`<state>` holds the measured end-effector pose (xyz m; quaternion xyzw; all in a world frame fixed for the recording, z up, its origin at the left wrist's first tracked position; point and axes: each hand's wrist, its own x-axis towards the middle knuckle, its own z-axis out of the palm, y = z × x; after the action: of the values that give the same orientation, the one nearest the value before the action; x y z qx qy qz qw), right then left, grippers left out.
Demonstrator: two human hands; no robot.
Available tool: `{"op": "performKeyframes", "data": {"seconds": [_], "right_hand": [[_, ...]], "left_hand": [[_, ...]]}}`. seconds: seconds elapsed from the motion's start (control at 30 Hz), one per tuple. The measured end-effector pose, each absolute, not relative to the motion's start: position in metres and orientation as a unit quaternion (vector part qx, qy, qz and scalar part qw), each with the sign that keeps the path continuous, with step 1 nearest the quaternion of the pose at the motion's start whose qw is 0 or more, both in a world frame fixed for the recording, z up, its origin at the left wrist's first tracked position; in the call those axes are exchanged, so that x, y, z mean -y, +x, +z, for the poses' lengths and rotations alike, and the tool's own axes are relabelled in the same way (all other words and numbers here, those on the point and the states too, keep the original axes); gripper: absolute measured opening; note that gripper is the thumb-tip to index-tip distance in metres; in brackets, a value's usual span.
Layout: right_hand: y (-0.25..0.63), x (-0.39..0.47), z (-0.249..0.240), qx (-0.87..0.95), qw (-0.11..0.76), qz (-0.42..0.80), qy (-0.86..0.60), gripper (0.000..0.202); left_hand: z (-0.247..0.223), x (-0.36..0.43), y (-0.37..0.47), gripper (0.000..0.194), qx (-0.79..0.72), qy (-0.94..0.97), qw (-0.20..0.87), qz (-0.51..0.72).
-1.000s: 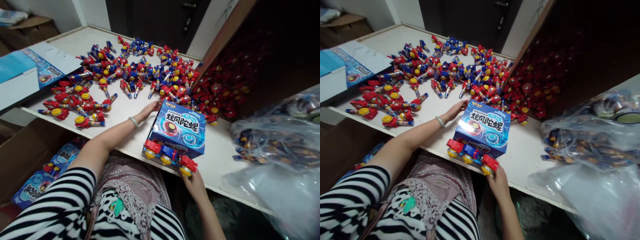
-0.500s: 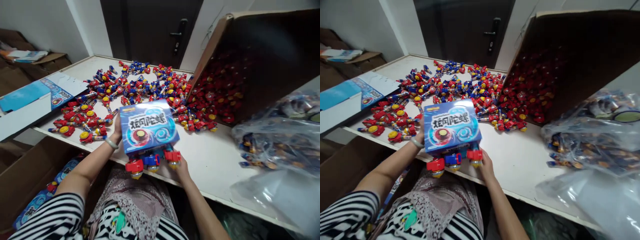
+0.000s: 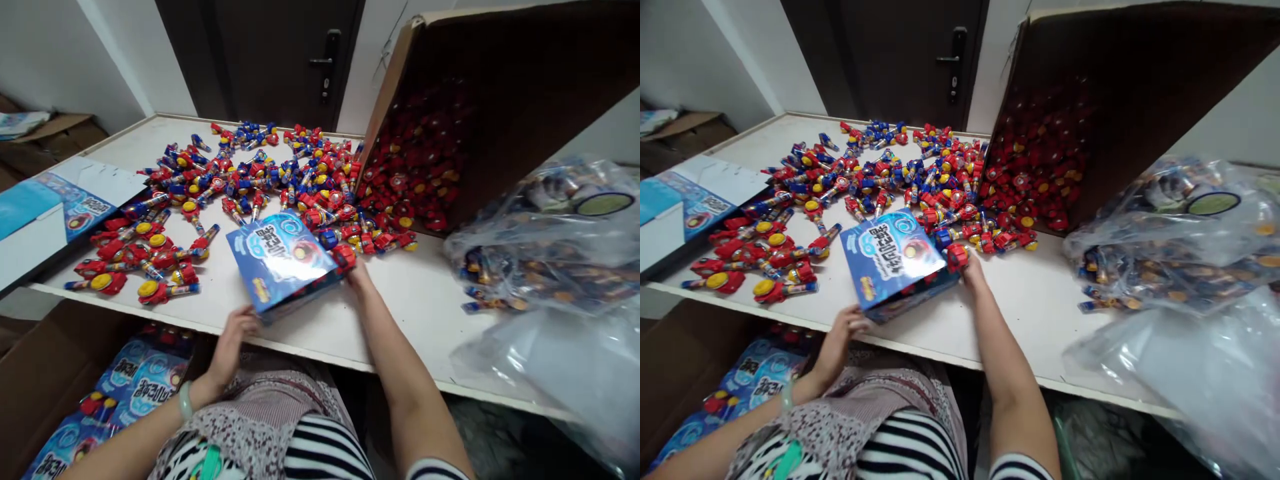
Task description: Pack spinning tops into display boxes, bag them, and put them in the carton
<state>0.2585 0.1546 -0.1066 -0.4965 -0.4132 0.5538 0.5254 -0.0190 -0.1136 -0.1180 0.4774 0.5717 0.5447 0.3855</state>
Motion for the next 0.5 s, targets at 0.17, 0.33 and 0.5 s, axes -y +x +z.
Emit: {"op": "performKeyframes", "data": {"seconds": [0.17,0.33,0.5], "right_hand": [[0.329,-0.100,-0.100,0.335,0.600,0.445,-0.575,0.041],[0.294,-0.015,-0.122,0.316,0.557,0.519,-0.567,0.055],[0.269,0.010,-0.126,0.408,0.514,0.520,-0.547,0.067]], "left_hand": [[-0.103,0.070,-0.025,0.039,-0.571,0.446,0.314,0.613],[-0.093,-0.021,-0.027,0.048,-0.522,0.220,0.510,0.648],[-0.088,0.016,-0.007,0.041,-0.485,0.249,0.603,0.583]]}}
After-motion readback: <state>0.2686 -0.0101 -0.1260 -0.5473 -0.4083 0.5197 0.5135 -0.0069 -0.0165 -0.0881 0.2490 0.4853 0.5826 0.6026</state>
